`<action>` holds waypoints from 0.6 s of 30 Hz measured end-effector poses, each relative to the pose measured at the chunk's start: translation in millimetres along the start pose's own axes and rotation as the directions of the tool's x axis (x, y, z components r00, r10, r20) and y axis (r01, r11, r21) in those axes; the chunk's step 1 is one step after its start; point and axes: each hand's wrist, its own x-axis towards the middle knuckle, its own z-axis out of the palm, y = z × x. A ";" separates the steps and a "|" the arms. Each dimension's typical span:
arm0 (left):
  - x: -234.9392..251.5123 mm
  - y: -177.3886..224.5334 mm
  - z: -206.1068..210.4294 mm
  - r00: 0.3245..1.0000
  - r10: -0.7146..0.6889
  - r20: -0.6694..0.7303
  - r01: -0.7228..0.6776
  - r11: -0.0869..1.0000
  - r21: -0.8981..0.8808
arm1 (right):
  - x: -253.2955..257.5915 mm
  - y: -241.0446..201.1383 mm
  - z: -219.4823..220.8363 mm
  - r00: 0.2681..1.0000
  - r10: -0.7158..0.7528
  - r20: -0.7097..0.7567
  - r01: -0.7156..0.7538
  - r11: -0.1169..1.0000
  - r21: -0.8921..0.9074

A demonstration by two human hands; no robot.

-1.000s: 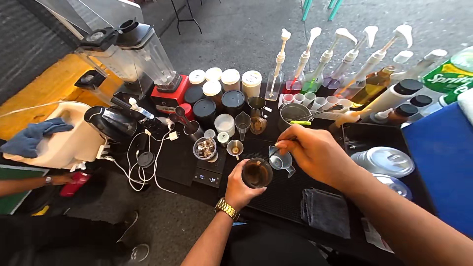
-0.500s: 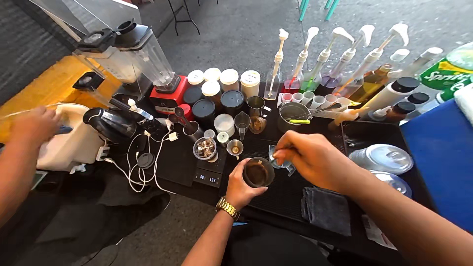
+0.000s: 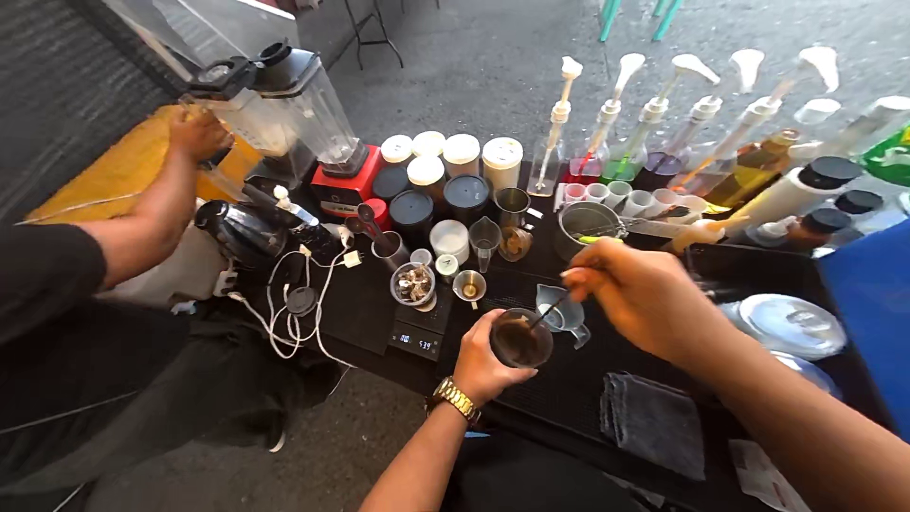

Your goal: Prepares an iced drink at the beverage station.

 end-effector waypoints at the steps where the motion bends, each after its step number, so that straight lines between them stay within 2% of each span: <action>1: 0.7 1.4 -1.0 1.000 0.004 -0.001 -0.004 1.000 -0.006 | 0.3 2.1 1.0 1.000 -0.014 -0.021 0.014 1.000 0.009; 4: 1.1 7.1 -3.1 0.999 -0.029 0.021 0.029 1.000 0.012 | -4.4 3.7 2.0 0.999 -0.031 0.016 0.031 0.999 0.022; 7: -1.6 6.4 0.4 1.000 -0.018 0.017 0.019 1.000 -0.016 | -5.8 7.5 -2.8 0.998 -0.039 -0.049 0.039 0.999 -0.003; 10: -0.5 8.1 2.1 1.000 -0.026 0.003 0.026 0.999 -0.034 | -8.1 6.8 -2.7 0.999 -0.054 -0.003 0.054 0.999 -0.003; 12: -0.9 8.9 3.6 1.000 -0.028 0.011 0.028 0.999 -0.034 | -7.4 8.5 -4.4 0.998 -0.055 -0.039 0.054 0.998 -0.023; 15: 1.6 11.6 3.8 1.000 -0.025 0.000 0.025 0.999 -0.034 | -6.5 10.8 -5.1 0.998 -0.064 -0.001 0.064 0.997 0.042; 18: -0.3 11.2 3.3 0.999 -0.040 0.009 0.040 0.998 -0.038 | -5.4 8.2 -6.2 0.998 -0.055 -0.021 0.054 0.998 -0.039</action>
